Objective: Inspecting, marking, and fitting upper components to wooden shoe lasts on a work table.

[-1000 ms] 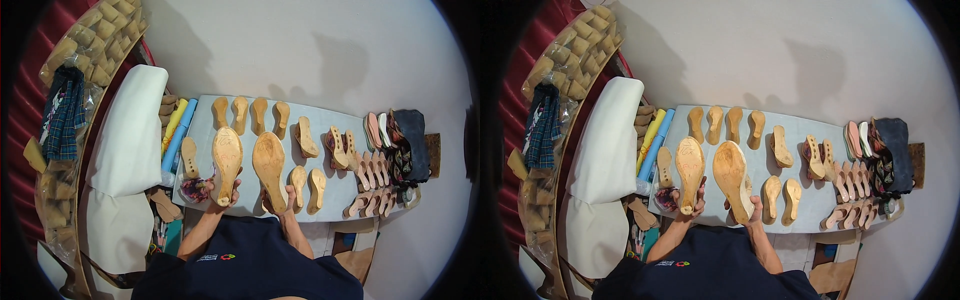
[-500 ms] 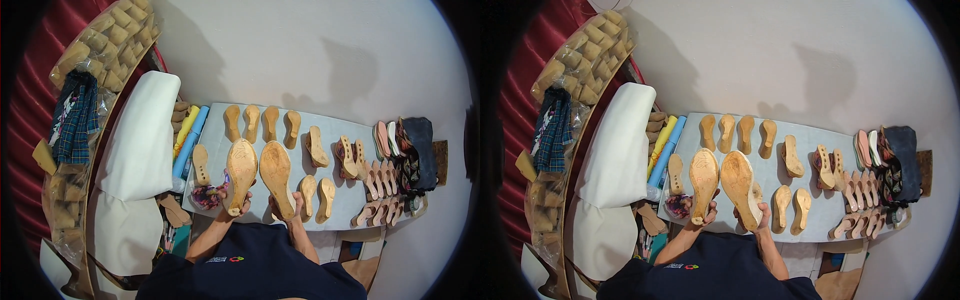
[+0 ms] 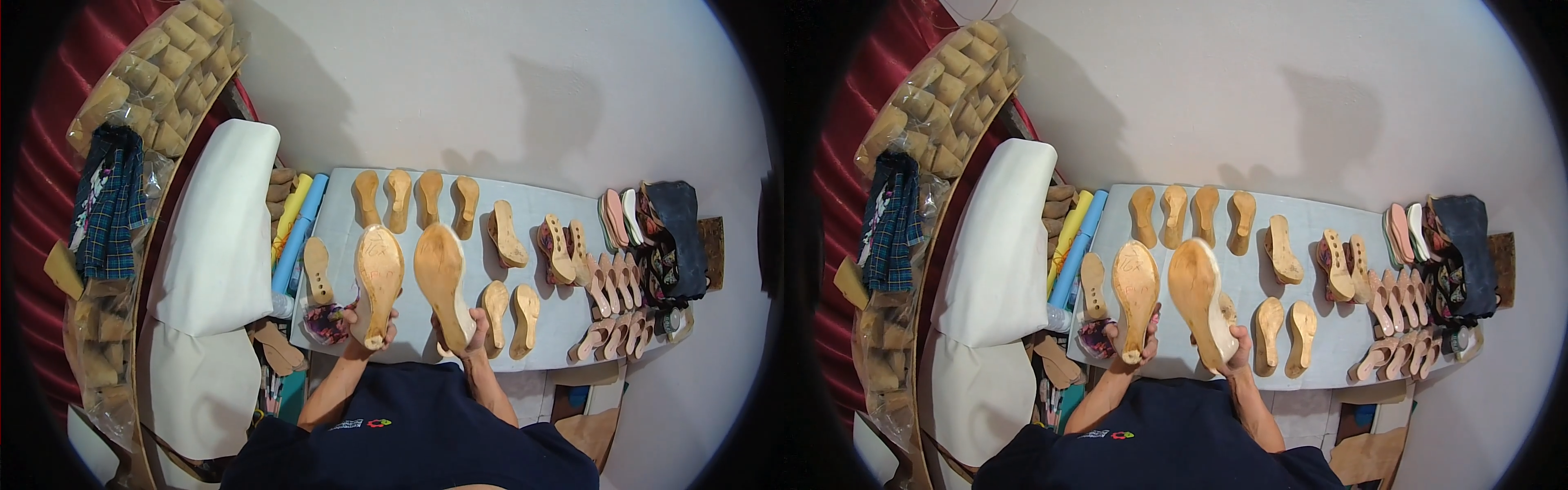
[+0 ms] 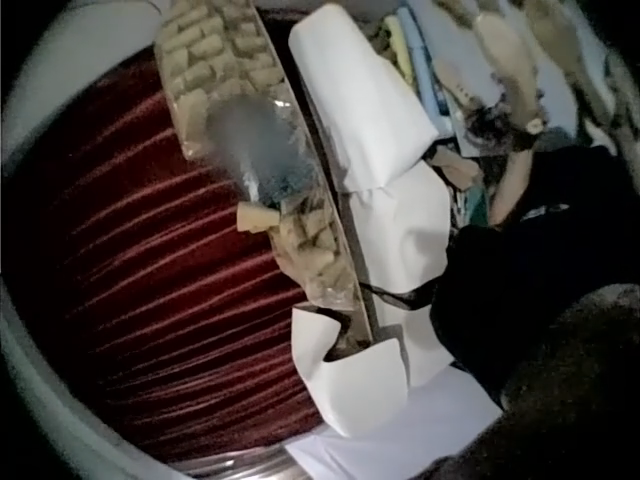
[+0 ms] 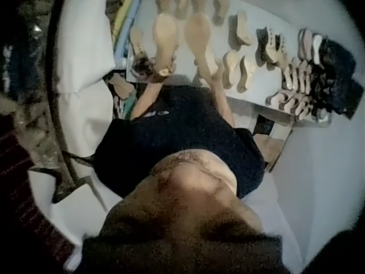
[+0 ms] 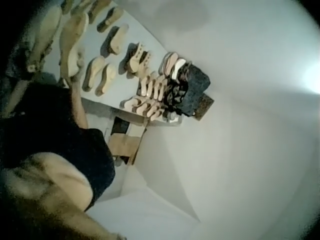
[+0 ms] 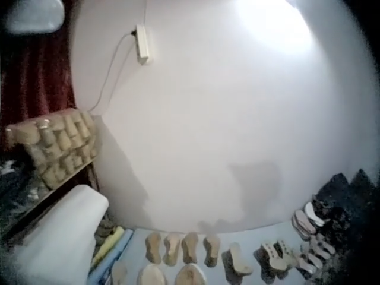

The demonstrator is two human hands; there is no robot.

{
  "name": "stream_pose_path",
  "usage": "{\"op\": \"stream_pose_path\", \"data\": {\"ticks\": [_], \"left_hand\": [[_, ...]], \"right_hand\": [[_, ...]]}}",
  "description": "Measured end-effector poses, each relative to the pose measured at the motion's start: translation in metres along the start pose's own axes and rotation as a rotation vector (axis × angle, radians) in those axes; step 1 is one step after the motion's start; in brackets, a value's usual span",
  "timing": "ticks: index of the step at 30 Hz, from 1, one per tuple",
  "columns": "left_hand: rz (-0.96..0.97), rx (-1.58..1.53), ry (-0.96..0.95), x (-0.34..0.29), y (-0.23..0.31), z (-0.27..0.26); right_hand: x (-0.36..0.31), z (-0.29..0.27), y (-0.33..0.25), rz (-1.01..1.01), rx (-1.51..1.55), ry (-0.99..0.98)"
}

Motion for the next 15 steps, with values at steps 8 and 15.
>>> {"op": "stream_pose_path", "data": {"ticks": [8,15], "left_hand": [[0.021,1.483,0.806,0.005,0.063,-0.069],[0.077,1.99,0.926,0.003,0.092,-0.147]], "right_hand": [[0.052,-0.082,-0.018,-0.195,-0.984,0.793],[0.094,-0.076,0.01,-0.089,-1.461,1.066]]}}
Point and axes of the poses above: each hand's wrist, its own x-axis towards the middle knuckle, its own z-axis out of the palm, y = z × x, the point moved 6 cm from there along x, towards the middle knuckle, and after that the axes turned 15 degrees about z, right-handed, at the moved point
